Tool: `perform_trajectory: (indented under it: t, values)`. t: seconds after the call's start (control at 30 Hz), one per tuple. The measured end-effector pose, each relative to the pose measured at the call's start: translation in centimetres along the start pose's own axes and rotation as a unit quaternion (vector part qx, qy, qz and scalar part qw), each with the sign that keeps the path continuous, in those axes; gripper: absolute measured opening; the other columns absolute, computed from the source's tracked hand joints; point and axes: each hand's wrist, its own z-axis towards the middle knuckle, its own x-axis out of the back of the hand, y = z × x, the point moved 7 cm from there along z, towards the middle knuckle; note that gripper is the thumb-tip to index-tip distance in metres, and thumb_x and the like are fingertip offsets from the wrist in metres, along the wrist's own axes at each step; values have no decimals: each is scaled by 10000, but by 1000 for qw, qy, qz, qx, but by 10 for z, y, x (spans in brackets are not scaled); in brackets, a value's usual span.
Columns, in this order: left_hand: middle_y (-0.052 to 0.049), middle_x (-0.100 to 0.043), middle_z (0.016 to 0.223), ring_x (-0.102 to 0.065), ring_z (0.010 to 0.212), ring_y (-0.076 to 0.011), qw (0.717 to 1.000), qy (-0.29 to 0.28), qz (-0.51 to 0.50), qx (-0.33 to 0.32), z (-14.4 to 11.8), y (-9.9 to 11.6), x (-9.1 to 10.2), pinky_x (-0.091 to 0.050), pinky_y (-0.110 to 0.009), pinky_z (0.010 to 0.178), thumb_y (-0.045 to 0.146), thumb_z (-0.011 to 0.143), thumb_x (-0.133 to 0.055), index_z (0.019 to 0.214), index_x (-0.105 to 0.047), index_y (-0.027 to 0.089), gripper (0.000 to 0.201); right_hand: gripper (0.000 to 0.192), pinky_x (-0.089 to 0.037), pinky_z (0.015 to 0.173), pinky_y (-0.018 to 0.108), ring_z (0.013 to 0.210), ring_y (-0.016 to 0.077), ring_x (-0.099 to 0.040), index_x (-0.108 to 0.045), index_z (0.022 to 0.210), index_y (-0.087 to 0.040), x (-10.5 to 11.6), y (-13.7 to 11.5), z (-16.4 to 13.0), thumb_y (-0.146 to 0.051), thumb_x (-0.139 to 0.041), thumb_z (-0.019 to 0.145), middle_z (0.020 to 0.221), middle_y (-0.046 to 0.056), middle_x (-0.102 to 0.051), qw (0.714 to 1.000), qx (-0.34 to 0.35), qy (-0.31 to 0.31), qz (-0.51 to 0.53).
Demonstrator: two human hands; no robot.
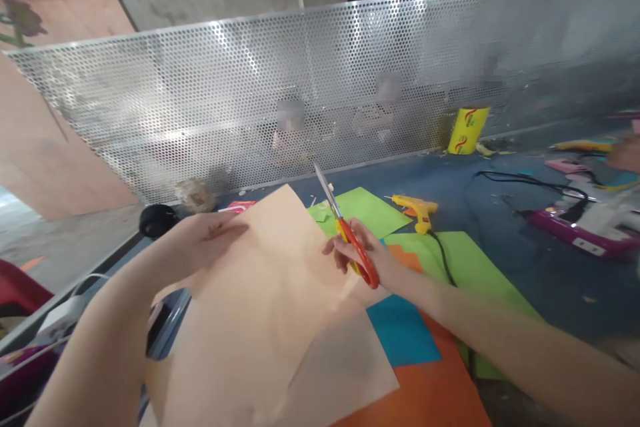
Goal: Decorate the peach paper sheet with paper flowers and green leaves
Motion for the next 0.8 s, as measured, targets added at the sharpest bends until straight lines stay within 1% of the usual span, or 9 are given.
perform_trajectory:
  t: [0.03,0.17,0.23,0.33,0.4,0.47,0.57,0.7,0.8]
  values:
    - [82,-598,530,-546,564,-102,1000,5,1,9,3,-1,0,-377,-148,501,350,687,-626,685,-689,174,187,393,-382,496,235,488,59,-467,-293,750,-228,2,-1,1,-423,-635,756,752,-39,-558,1000,5,10,2]
    - [70,-561,528,-534,575,-116,991,106,-32,79,8,-19,7,-365,-156,492,392,711,-608,745,-669,144,257,423,-302,436,200,438,38,-345,-278,732,-232,9,0,4,-404,-664,710,636,-97,-424,999,2,44,-4]
    - [60,-566,558,-544,593,-126,981,140,-64,116,7,-33,5,-391,-169,511,355,726,-592,778,-663,135,237,432,-314,439,194,462,43,-360,-306,748,-232,12,-3,4,-381,-702,662,648,-97,-412,998,1,66,-15]
    - [39,-564,588,-540,610,-134,968,170,-93,159,5,-51,0,-397,-177,509,326,719,-595,809,-658,119,235,419,-398,522,203,575,70,-461,-347,765,-225,13,-11,3,-334,-729,633,697,-73,-470,995,7,83,-63]
    - [29,-561,631,-527,611,-128,961,188,-100,175,5,-62,-1,-392,-179,502,333,730,-575,854,-649,119,258,391,-402,512,195,579,70,-461,-360,771,-223,13,-12,2,-335,-716,655,704,-66,-474,992,-10,76,-100]
    - [28,-543,664,-506,624,-119,956,214,-92,180,5,-70,1,-378,-175,508,345,744,-549,868,-638,127,266,364,-353,418,179,497,57,-402,-362,799,-232,12,-6,0,-388,-674,696,692,-74,-438,991,-62,53,-102]
    - [35,-483,625,-474,637,-116,949,253,-56,179,4,-78,8,-335,-176,514,361,747,-530,779,-620,127,252,342,-317,346,187,436,57,-353,-361,802,-239,9,2,-5,-456,-617,735,685,-75,-408,986,-125,9,-114]
    - [34,-454,564,-473,642,-134,950,261,-5,174,2,-83,14,-314,-198,531,404,761,-497,703,-596,134,293,267,-427,560,233,673,117,-508,-427,798,-218,11,-11,-8,-388,-629,757,783,-25,-508,959,-80,30,-270]
    - [29,-443,528,-476,642,-146,952,256,30,165,2,-87,19,-305,-206,540,427,777,-469,722,-607,146,317,262,-430,647,273,769,164,-540,-419,861,-218,15,-19,-9,-391,-597,780,809,-5,-537,942,-90,68,-316]
